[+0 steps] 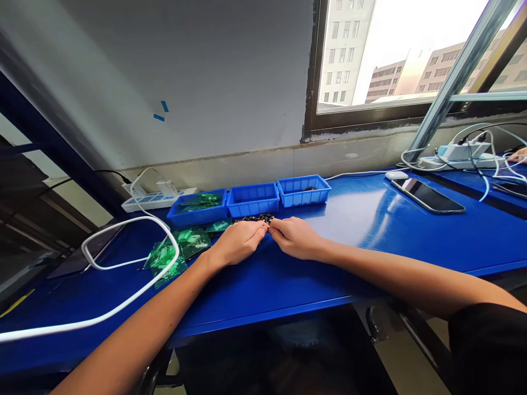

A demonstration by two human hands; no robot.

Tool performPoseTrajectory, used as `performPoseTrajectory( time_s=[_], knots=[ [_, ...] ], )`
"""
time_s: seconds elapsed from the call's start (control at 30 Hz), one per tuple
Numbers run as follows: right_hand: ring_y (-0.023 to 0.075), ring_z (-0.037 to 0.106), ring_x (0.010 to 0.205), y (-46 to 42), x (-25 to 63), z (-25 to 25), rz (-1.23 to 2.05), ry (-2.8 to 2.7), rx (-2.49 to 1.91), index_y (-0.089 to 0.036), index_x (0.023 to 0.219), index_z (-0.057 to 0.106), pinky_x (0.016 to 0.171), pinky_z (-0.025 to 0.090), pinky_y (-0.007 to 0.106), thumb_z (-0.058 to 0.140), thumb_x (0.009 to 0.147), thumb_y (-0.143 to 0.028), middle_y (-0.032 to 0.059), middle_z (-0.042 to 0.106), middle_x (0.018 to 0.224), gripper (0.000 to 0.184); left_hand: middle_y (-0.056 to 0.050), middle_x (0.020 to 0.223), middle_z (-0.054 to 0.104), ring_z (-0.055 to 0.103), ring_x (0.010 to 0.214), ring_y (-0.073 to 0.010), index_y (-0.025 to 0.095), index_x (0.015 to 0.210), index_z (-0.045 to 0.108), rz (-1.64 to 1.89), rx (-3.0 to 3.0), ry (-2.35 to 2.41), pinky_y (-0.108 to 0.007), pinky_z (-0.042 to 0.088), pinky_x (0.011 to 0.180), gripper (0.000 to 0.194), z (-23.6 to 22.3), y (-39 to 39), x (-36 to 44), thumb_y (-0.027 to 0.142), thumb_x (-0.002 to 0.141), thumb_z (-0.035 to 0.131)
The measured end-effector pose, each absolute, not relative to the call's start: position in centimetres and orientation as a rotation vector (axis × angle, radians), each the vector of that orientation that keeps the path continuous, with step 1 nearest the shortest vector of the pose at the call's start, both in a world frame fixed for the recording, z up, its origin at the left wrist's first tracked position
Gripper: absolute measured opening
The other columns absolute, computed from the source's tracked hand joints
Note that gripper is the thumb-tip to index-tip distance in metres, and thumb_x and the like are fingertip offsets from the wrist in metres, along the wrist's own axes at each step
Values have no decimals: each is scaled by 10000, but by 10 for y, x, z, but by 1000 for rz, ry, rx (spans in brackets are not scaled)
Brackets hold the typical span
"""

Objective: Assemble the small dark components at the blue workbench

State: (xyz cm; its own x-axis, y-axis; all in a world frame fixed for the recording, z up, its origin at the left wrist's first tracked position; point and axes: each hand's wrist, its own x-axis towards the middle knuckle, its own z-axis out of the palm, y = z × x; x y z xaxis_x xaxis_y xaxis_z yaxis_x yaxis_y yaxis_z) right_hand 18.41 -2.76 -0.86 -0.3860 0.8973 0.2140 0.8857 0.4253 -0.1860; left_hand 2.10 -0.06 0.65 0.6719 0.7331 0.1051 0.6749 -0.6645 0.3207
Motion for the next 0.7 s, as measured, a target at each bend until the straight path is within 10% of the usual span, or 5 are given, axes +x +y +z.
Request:
performPoseTrajectory(
  time_s=[0.7],
  knots=[
    [130,575,671,-28,184,-11,125,-2387,-1466,-166,854,589,583,239,250,353,922,-254,48,676,796,261,-6,588,534,482,567,-137,184,595,471,499,2475,995,-260,368,609,407,2,3,20,360,880,239]
  ],
)
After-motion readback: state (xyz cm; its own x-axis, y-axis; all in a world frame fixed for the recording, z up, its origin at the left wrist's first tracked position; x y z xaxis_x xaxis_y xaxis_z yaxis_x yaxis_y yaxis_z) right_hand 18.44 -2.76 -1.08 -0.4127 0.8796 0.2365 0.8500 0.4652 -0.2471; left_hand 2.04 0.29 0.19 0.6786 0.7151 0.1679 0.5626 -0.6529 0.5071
